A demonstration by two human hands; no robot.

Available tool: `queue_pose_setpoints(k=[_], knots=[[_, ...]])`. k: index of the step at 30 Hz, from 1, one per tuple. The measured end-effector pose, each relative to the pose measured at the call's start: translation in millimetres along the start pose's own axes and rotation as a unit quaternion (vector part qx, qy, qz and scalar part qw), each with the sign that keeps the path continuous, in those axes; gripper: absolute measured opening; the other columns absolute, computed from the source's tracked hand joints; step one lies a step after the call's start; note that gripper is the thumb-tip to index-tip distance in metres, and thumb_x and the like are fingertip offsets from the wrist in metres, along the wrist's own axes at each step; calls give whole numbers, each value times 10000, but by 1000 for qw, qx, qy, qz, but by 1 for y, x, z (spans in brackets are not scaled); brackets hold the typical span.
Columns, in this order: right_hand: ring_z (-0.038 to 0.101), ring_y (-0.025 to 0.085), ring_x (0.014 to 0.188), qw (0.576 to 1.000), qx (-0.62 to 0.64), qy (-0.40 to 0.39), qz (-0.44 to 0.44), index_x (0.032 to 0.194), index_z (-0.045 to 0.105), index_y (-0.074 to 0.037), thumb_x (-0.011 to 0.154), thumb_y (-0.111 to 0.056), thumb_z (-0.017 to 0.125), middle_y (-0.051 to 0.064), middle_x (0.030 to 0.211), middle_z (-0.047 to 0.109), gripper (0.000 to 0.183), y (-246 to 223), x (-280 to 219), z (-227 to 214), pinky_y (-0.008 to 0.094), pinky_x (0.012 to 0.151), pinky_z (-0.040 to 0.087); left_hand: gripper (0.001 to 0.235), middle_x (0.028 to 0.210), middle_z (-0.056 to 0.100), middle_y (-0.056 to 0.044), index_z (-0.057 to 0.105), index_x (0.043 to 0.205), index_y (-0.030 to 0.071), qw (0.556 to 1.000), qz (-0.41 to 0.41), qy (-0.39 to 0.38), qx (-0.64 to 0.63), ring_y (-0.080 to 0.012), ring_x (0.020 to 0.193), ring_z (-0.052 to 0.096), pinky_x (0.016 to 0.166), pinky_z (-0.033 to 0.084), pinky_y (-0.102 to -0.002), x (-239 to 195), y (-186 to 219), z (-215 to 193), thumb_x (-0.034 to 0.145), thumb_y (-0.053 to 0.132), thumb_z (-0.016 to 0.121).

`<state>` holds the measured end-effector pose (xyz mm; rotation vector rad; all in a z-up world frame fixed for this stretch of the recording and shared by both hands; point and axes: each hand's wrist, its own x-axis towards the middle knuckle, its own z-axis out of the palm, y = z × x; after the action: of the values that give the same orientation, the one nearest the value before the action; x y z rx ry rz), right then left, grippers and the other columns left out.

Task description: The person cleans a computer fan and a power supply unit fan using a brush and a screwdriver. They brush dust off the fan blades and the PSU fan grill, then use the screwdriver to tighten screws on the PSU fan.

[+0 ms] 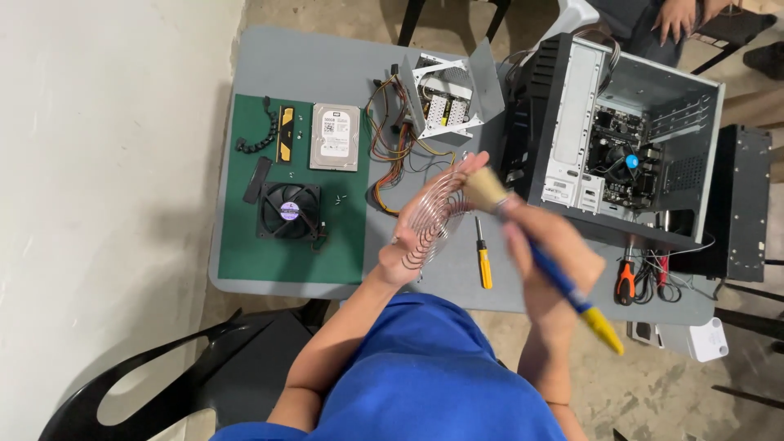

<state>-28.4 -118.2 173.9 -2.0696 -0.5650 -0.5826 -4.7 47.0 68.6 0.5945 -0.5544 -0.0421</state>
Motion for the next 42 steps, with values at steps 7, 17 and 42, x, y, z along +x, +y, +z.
queue_pose_setpoints(k=[7,17,42], knots=[[781,307,841,977,134,-133,99,1011,804,-48,881,-99,743,137,927,782,153,-7,-2,-6,363,729,597,1476,1679,230,-257,168,1621,-42,1000,12,-13,-23,-336,1541,282,1132,448,-383,-1,-10,-12,591,820,782],[770,323,873,996,70,-51,1,973,779,-37,884,-32,763,120,925,767,91,2,-8,3,382,803,578,1191,1660,219,-295,239,1557,-100,995,22,92,-17,-389,1543,257,1176,380,-459,-5,1,15,818,813,431],[769,362,940,998,-41,-19,-53,1000,785,32,903,70,743,215,1089,771,112,-12,-25,2,363,818,591,1236,1493,449,-392,348,1484,-212,971,-35,101,-213,-448,1376,508,1153,411,-556,-4,25,25,881,865,281]])
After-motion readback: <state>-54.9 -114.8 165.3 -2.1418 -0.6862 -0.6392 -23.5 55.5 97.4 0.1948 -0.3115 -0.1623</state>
